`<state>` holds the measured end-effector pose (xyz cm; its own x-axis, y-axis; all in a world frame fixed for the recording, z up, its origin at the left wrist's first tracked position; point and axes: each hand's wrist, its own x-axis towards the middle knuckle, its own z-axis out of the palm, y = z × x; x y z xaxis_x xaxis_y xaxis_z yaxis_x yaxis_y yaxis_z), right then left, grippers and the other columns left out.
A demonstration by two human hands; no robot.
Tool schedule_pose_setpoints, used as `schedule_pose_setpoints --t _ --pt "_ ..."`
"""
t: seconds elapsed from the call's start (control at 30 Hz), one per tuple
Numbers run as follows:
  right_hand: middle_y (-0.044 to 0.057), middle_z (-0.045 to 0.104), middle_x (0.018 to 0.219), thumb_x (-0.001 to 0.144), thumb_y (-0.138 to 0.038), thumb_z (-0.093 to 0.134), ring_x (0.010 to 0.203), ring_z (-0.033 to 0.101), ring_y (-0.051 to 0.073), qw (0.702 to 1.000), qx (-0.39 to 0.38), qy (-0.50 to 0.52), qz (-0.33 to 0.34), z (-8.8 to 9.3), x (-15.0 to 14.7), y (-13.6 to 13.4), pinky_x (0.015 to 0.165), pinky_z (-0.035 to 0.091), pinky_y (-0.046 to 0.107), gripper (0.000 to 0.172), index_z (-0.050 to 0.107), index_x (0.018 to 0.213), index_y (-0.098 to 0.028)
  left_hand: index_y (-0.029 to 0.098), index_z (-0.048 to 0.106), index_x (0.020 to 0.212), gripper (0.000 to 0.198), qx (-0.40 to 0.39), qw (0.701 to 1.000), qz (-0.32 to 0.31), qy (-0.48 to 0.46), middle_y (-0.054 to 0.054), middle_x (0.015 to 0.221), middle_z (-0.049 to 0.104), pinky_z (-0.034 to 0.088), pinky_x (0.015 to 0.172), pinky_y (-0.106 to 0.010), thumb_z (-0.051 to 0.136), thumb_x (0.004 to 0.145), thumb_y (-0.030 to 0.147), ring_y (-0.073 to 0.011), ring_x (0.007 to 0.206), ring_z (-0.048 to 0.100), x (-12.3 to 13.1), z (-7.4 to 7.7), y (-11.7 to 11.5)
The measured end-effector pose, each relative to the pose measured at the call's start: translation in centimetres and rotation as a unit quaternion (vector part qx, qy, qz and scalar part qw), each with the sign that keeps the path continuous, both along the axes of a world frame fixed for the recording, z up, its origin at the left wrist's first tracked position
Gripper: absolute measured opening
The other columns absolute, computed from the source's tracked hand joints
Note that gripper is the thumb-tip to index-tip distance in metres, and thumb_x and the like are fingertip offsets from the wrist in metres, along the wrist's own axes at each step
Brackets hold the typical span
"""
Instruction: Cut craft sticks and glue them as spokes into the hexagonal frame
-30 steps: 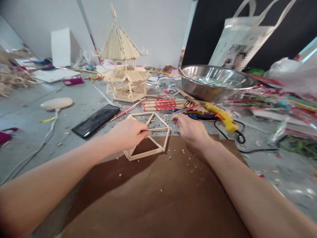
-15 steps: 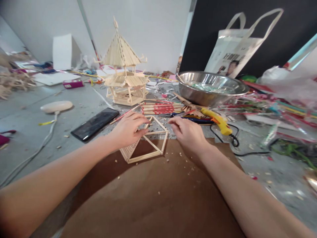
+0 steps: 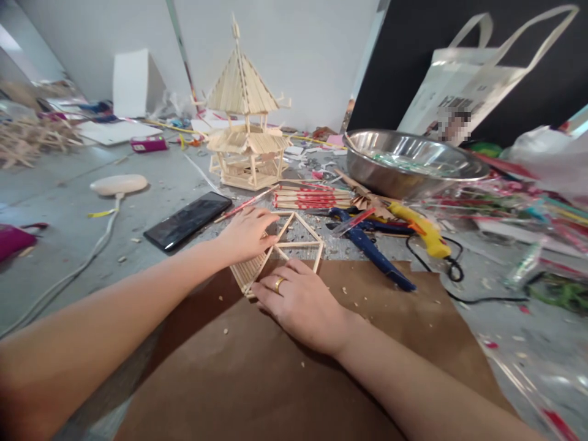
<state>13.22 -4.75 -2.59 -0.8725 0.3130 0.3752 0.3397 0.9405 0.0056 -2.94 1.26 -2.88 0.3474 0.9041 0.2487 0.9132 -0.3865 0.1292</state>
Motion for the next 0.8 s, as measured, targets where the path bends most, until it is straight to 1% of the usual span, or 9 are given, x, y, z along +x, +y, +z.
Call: schedule_pose_setpoints --t 0.13,0.23,0.5,0.8 --pt "0.005 0.062 0.082 0.082 -0.018 0.038 0.08 0.051 0.013 1.0 -0.003 -0.021 0.023 -0.14 0.03 0.08 0.07 0.038 0.03 0.023 0.056 0.096 -0.014 0.018 0.048 0.104 0.036 0.009 1.0 -0.002 -0.002 -0.007 0.108 0.048 0.03 0.088 -0.038 0.041 0.075 0.036 -0.0216 0.103 0.039 0.13 -0.36 -0.04" --pt "0.007 0.061 0.079 0.082 -0.016 0.035 0.079 0.051 0.014 0.999 -0.009 -0.026 0.028 0.03 -0.07 0.03 0.069 0.04 0.03 0.025 0.056 0.095 -0.013 0.018 0.049 0.103 0.034 0.006 1.0 -0.004 0.0 -0.007 0.108 0.048 0.03 0.088 -0.038 0.041 0.075 0.036 -0.0214 0.103 0.039 0.22 -0.4 -0.08" --pt "0.007 0.061 0.075 0.082 -0.014 0.034 0.076 0.051 0.015 0.999 -0.018 -0.024 0.026 0.15 -0.3 -0.05 0.068 0.041 0.03 0.026 0.057 0.092 -0.011 0.018 0.05 0.1 0.031 -0.006 1.0 -0.006 0.0 -0.007 0.108 0.048 0.03 0.088 -0.038 0.039 0.077 0.034 -0.0212 0.104 0.038 0.26 -0.32 -0.15" --pt "0.007 0.06 0.074 0.082 -0.013 0.034 0.075 0.051 0.014 0.999 -0.02 -0.035 0.021 0.21 -0.43 -0.08 0.068 0.04 0.03 0.025 0.057 0.087 -0.011 0.017 0.052 0.098 0.029 0.004 1.0 -0.011 -0.003 -0.007 0.106 0.049 0.032 0.086 -0.039 0.04 0.076 0.033 -0.0218 0.102 0.039 0.33 -0.42 -0.12"
